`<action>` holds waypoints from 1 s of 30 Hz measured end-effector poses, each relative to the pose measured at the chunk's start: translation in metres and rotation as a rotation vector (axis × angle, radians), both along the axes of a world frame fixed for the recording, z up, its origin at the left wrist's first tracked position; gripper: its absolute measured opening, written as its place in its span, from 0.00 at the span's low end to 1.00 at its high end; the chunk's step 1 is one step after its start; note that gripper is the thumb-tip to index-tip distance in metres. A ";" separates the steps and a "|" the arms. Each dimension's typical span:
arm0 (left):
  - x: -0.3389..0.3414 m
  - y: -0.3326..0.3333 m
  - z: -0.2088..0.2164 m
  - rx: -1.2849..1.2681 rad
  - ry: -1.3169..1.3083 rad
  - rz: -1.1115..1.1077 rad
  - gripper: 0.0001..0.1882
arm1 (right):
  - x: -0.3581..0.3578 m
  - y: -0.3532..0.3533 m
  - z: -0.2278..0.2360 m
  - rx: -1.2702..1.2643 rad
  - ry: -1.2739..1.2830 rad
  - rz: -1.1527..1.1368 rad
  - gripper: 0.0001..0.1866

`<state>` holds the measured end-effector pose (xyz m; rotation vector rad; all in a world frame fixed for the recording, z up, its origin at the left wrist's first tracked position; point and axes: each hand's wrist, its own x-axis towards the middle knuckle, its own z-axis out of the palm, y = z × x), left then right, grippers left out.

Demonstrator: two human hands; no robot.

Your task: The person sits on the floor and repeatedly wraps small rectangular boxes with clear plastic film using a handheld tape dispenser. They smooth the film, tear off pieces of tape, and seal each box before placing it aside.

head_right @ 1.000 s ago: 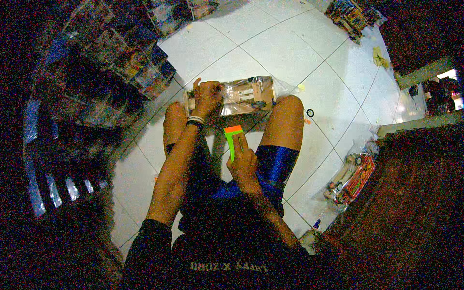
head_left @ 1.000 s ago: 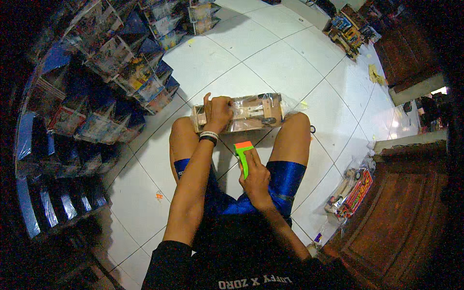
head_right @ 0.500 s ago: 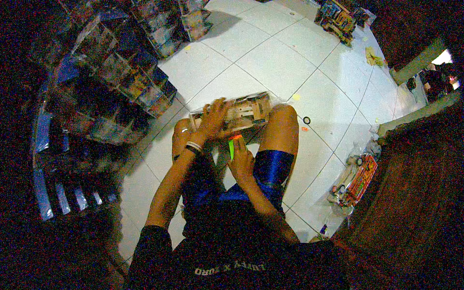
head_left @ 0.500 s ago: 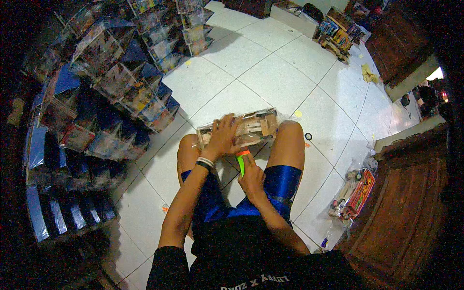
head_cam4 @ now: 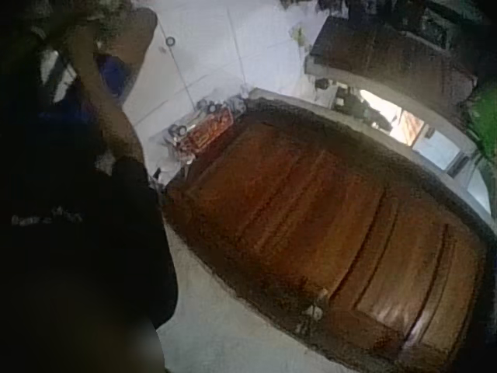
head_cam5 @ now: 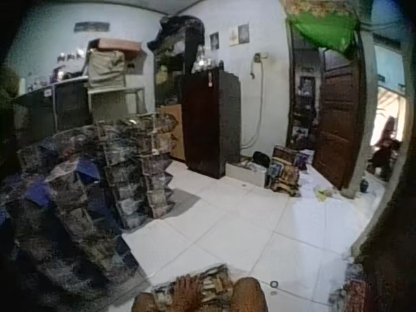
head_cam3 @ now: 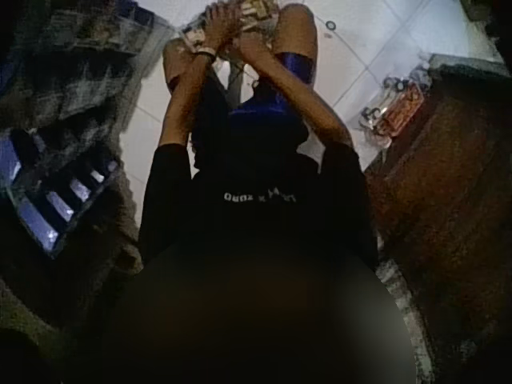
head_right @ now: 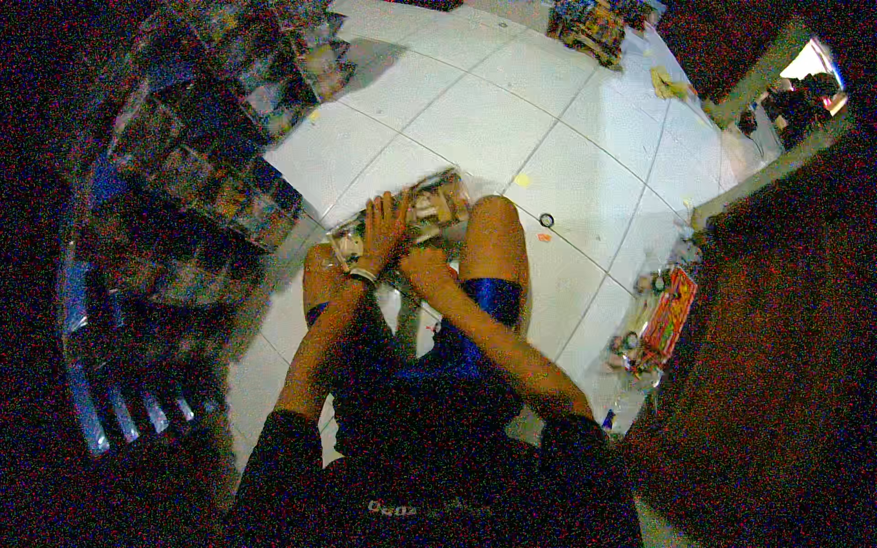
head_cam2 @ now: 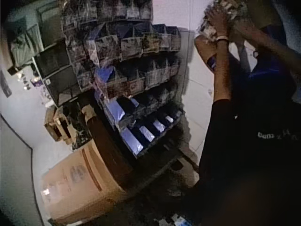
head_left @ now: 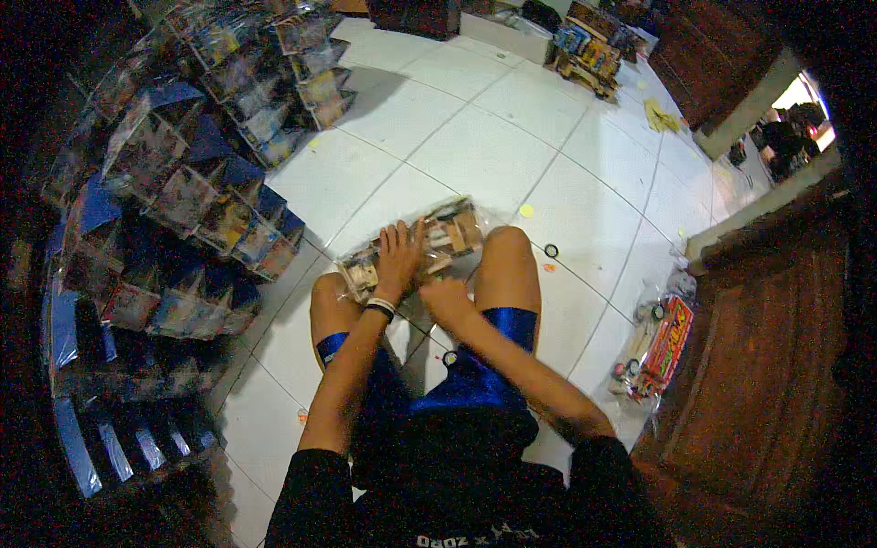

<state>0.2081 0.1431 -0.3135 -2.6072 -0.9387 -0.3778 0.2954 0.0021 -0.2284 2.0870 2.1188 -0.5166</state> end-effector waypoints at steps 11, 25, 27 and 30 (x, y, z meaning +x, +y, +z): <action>-0.005 0.030 0.012 -0.012 0.011 0.039 0.60 | 0.159 -0.163 -0.010 1.291 1.288 -1.336 0.26; -0.002 0.067 0.086 -0.609 0.026 0.198 0.85 | 0.138 -0.261 -0.173 0.801 0.167 -1.700 0.40; -0.009 0.073 0.102 -0.740 -0.081 0.272 0.86 | 0.124 -0.211 -0.092 1.030 0.422 -1.582 0.41; -0.029 0.050 0.133 -0.733 -0.466 0.052 0.86 | 0.072 -0.128 0.022 1.137 0.577 -0.929 0.41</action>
